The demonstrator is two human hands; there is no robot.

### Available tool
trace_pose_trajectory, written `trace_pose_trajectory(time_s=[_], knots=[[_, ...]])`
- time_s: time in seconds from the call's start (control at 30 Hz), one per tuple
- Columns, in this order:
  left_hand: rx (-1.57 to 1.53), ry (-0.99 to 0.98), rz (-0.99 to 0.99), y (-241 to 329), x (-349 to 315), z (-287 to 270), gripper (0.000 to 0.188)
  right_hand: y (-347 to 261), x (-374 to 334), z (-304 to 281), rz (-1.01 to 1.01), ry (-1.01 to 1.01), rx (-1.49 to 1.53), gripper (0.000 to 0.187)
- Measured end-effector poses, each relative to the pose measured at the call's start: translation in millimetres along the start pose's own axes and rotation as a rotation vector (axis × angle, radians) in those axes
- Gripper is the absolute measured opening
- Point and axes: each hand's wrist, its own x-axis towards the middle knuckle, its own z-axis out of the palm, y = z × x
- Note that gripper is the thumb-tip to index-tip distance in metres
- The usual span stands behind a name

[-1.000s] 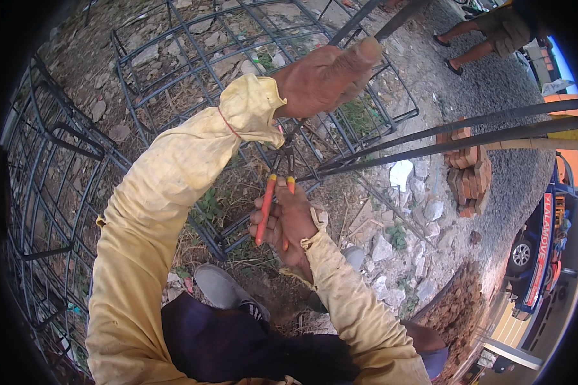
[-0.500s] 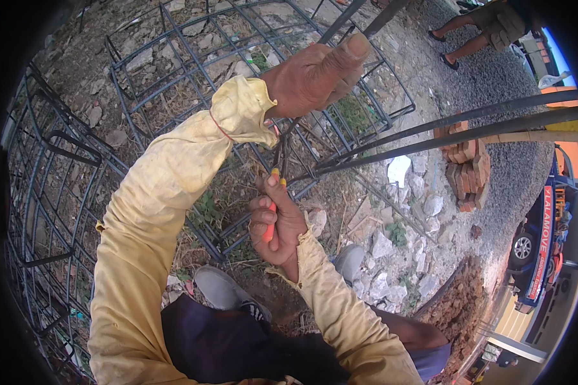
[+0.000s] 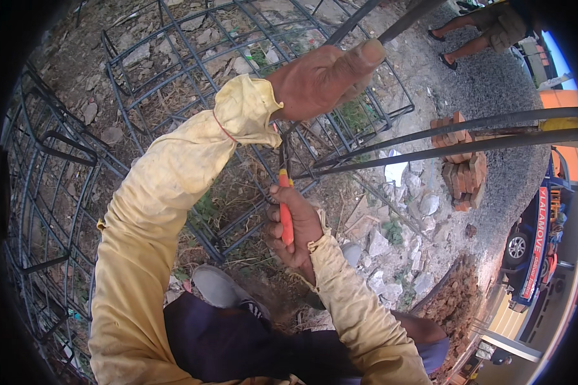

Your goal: The person uses pliers to bend and secure wire ties at the intersections of a metal grid frame. They repeatedly position the wire, twist it with the pliers, and trim excess wire to fasten the frame sections together.

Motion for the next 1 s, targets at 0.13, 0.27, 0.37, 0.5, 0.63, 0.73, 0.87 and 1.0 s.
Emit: trace_pose_trajectory(time_s=[0.13,0.27,0.37,0.5,0.63,0.73,0.87,1.0], knots=[[-0.006,0.007,0.044,3,5,4,0.092,12,5,-32,-0.055,-0.239,0.102,0.02],[0.007,-0.009,-0.053,3,1,0,0.092,-1,-1,-40,0.013,-0.214,0.097,0.023],[-0.025,-0.01,-0.007,4,4,0,0.092,-1,-2,-33,-0.105,-0.007,-0.206,0.021],[-0.023,-0.069,-0.014,14,-7,1,0.089,0,-9,-11,-0.291,0.422,-0.902,0.031],[0.019,-0.083,-0.005,19,-11,1,0.082,8,-2,-29,-0.537,0.621,-1.706,0.037],[0.044,-0.086,0.027,24,-12,-1,0.087,13,0,-17,-0.473,0.624,-1.635,0.04],[0.006,-0.067,-0.019,27,-14,1,0.089,18,-9,29,-0.178,0.352,-0.575,0.044],[0.02,-0.063,0.023,25,-11,6,0.089,29,7,8,-0.186,-0.166,0.112,0.045]])
